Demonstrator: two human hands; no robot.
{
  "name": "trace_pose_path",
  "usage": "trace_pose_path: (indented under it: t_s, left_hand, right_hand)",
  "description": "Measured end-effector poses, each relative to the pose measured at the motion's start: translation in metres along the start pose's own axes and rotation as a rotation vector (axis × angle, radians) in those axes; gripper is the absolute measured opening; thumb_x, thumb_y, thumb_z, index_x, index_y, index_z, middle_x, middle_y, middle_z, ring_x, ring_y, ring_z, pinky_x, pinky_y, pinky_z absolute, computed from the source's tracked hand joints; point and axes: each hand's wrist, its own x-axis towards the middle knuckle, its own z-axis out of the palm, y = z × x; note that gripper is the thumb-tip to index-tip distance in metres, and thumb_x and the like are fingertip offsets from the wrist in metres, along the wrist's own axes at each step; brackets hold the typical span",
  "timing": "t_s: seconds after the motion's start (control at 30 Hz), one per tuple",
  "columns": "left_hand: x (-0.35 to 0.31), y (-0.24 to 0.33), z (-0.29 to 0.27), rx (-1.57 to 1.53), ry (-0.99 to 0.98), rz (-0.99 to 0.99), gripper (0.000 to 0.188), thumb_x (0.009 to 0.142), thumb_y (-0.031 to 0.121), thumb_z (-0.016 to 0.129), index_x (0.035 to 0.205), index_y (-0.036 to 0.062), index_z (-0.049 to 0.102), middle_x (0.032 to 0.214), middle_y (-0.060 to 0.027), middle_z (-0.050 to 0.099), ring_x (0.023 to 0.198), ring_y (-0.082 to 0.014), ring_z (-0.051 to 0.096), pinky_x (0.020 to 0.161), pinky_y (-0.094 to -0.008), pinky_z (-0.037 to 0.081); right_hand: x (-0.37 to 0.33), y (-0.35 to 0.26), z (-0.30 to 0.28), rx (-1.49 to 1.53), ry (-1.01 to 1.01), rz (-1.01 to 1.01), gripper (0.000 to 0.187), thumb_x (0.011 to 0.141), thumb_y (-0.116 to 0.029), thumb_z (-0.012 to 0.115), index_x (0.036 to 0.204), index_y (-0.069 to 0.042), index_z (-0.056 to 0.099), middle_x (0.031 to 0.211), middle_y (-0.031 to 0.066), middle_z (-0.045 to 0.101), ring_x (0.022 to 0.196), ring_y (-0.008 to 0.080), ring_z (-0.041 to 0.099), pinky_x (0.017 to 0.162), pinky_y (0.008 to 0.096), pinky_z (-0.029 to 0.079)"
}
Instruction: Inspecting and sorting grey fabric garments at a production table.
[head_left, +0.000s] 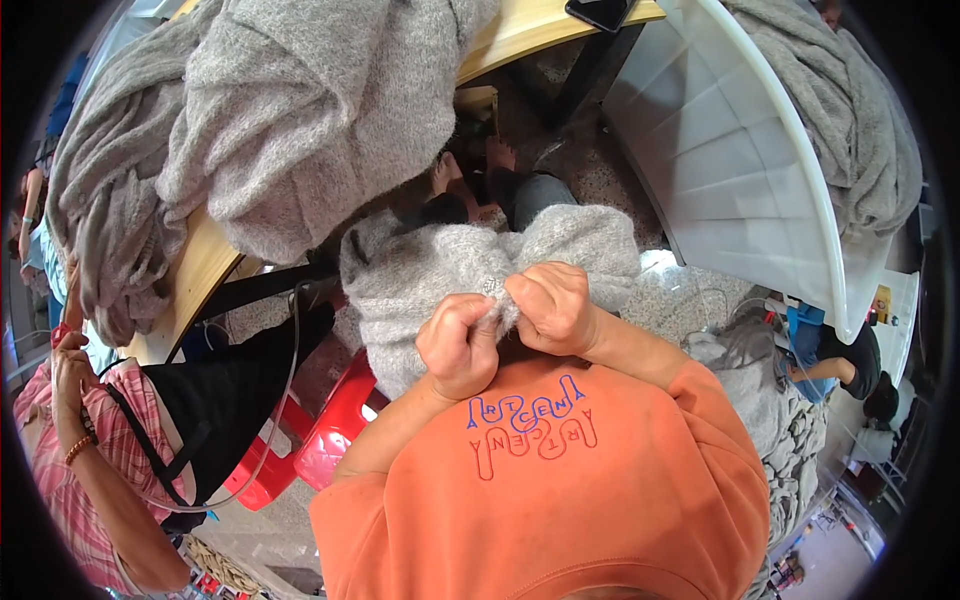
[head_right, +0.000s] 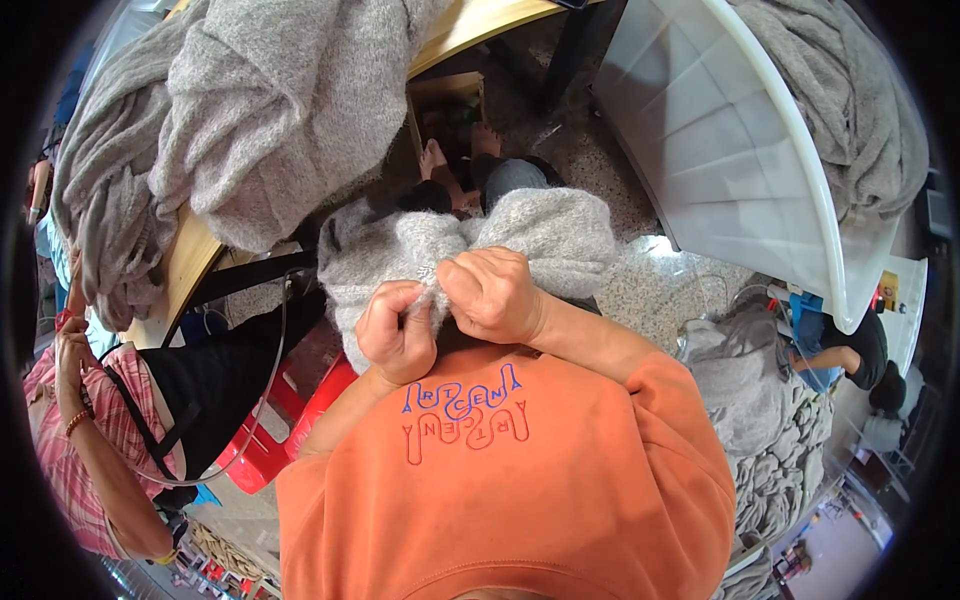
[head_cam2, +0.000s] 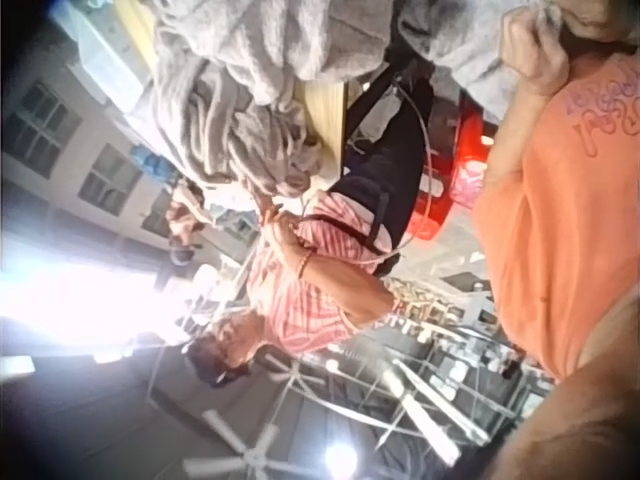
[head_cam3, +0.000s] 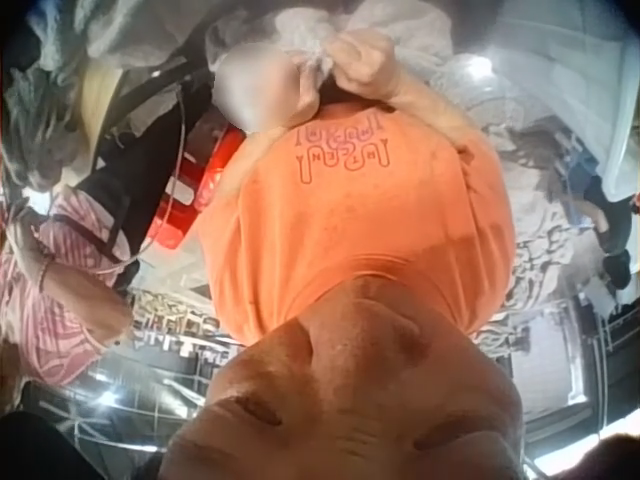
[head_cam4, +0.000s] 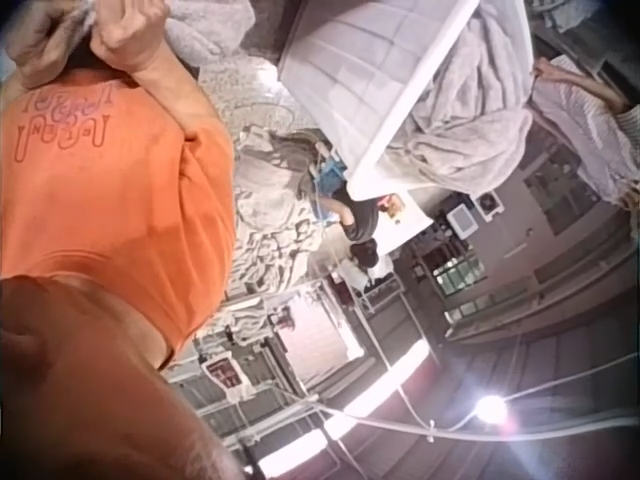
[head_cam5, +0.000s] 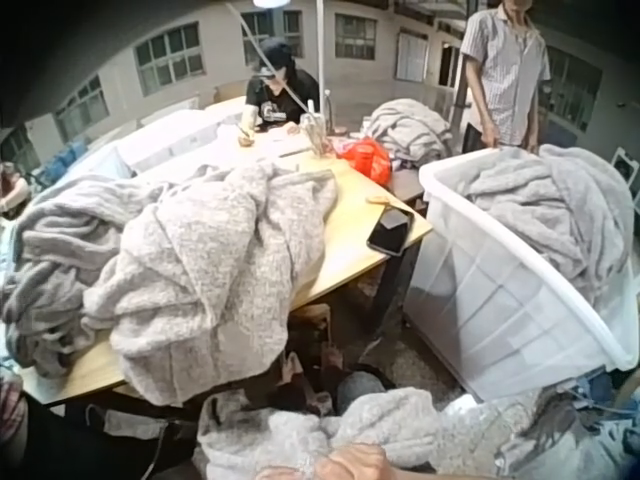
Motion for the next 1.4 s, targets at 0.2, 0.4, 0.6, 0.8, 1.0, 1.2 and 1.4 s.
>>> trace_pose_path:
  t_s: [0.2, 0.4, 0.6, 0.8, 1.0, 1.2, 1.4]
  left_hand:
    - [0.0, -0.004, 0.003, -0.012, -0.009, 0.06, 0.014, 0.07, -0.008, 0.059, 0.08, -0.0014, 0.052, 0.07, -0.0136, 0.057, 0.058, -0.0227, 0.056, 0.051, -0.0263, 0.044]
    - [0.005, 0.004, -0.001, 0.078, -0.029, 0.177, 0.015, 0.069, -0.009, 0.059, 0.08, -0.0011, 0.052, 0.07, -0.0143, 0.057, 0.057, -0.0241, 0.056, 0.049, -0.0279, 0.045]
    - [0.011, -0.013, -0.011, 0.178, -0.099, 0.063, 0.012, 0.068, -0.006, 0.06, 0.076, -0.0002, 0.054, 0.067, -0.0101, 0.056, 0.055, -0.0202, 0.054, 0.049, -0.0269, 0.043]
    - [0.011, -0.029, -0.022, -0.02, -0.214, -0.54, 0.005, 0.072, 0.001, 0.061, 0.073, -0.0026, 0.058, 0.061, -0.0072, 0.055, 0.056, -0.0102, 0.051, 0.051, -0.0237, 0.04]
    - [0.015, -0.021, -0.016, -0.305, -0.303, -0.654, 0.003, 0.073, 0.0, 0.059, 0.072, -0.0024, 0.058, 0.06, -0.0032, 0.054, 0.054, -0.0071, 0.046, 0.049, -0.0222, 0.038]
    - [0.008, -0.023, -0.02, -0.288, -0.359, -0.707, 0.006, 0.078, 0.003, 0.055, 0.073, 0.0005, 0.057, 0.063, 0.0038, 0.052, 0.056, -0.0023, 0.042, 0.049, -0.0176, 0.033]
    - [0.008, -0.032, -0.018, -0.742, -0.074, -1.092, 0.01, 0.083, 0.006, 0.051, 0.079, -0.0012, 0.057, 0.072, -0.0041, 0.059, 0.061, -0.0075, 0.053, 0.056, -0.0208, 0.042]
  right_hand:
    - [-0.001, -0.002, -0.003, 0.015, -0.076, 0.039, 0.022, 0.053, -0.003, 0.056, 0.074, -0.003, 0.049, 0.054, 0.0056, 0.043, 0.046, 0.0219, 0.048, 0.041, 0.0322, 0.037]
    - [0.001, -0.003, 0.0, 0.095, -0.038, 0.091, 0.024, 0.052, -0.002, 0.057, 0.075, -0.003, 0.051, 0.057, 0.0071, 0.045, 0.048, 0.0238, 0.049, 0.042, 0.0332, 0.039]
    - [0.004, 0.018, -0.013, 0.022, 0.082, 0.092, 0.024, 0.055, 0.002, 0.053, 0.078, 0.0, 0.053, 0.06, 0.011, 0.049, 0.05, 0.0282, 0.05, 0.044, 0.035, 0.041]
    - [0.003, 0.043, -0.035, -0.056, -0.421, 0.325, 0.036, 0.062, -0.004, 0.059, 0.097, -0.002, 0.054, 0.093, 0.0148, 0.055, 0.084, 0.0312, 0.054, 0.072, 0.0382, 0.043]
    - [-0.003, 0.019, 0.006, 0.644, -0.387, 0.534, 0.023, 0.067, -0.012, 0.064, 0.086, -0.002, 0.055, 0.087, 0.0118, 0.056, 0.079, 0.0273, 0.055, 0.068, 0.0356, 0.042]
    - [-0.009, 0.008, 0.024, 0.566, -0.402, 0.602, 0.022, 0.069, -0.014, 0.06, 0.06, 0.0, 0.045, 0.06, 0.0126, 0.052, 0.054, 0.029, 0.053, 0.051, 0.0378, 0.04]
    - [-0.035, 0.031, -0.014, 0.056, -0.22, 0.366, 0.032, 0.063, -0.015, 0.067, 0.09, -0.005, 0.052, 0.089, 0.0088, 0.052, 0.085, 0.0258, 0.051, 0.073, 0.0378, 0.038]
